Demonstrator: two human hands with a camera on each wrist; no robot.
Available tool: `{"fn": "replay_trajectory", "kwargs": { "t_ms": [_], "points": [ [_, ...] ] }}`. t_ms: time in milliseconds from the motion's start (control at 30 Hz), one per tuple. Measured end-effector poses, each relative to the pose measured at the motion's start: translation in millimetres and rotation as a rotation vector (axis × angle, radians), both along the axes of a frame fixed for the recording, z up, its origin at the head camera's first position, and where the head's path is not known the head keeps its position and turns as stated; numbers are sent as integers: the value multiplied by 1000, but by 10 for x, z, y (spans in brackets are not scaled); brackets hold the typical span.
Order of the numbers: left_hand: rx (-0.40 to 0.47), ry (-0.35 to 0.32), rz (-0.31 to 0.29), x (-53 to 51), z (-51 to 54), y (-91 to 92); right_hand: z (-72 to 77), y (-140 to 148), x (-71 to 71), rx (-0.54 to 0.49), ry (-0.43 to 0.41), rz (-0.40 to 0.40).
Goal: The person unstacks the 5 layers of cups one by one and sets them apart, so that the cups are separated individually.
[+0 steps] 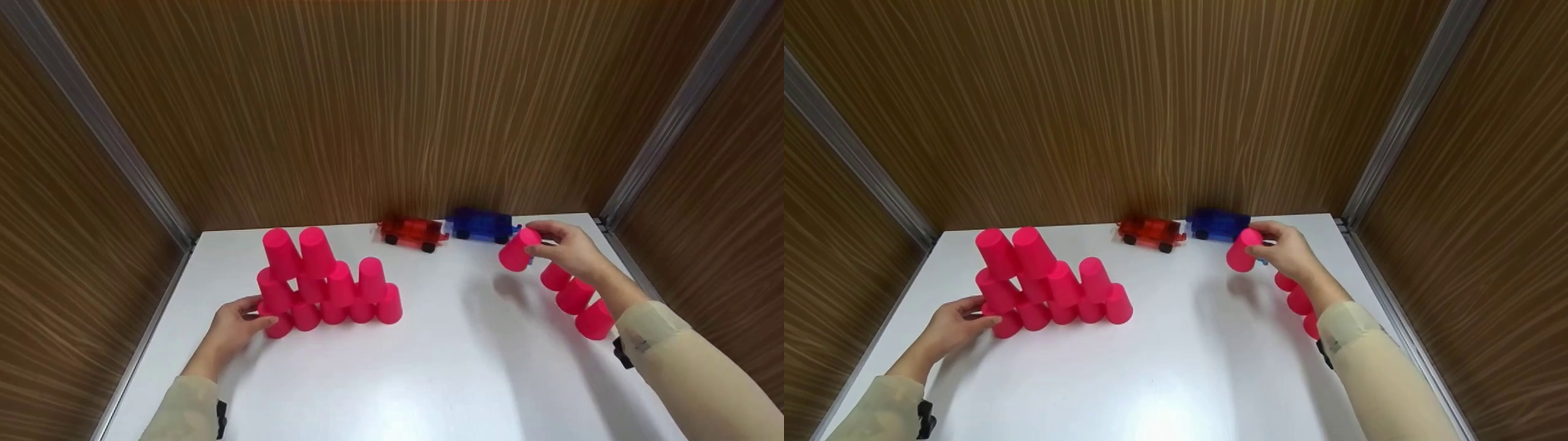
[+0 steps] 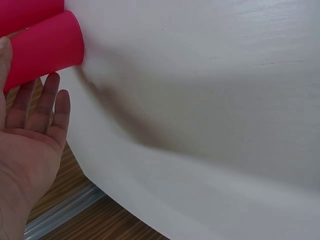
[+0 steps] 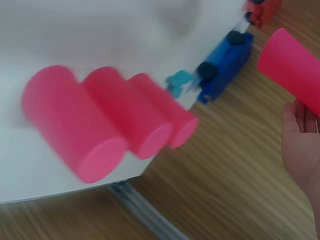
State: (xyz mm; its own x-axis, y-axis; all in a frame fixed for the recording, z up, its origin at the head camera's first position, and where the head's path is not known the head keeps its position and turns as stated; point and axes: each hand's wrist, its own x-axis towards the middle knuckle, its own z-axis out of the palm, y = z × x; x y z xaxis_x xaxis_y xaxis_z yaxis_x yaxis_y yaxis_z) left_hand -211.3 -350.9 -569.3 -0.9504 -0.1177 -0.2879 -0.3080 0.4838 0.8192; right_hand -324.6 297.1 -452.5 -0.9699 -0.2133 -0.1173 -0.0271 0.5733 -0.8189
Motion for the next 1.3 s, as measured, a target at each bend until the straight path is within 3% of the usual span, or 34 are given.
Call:
{"fn": "replay_trajectory", "kwargs": {
  "t_ms": [300,633,1300],
  "points": [
    [8,-38,1,18,31,-12,-137,234,88,65,-54,-33],
    [-14,-22,-13,25,42,-43,-196,301,13,193,-68,30],
    [33,-17,-9,26,35,12,-466,346,-34,277,-115,-4]
  ]
}}
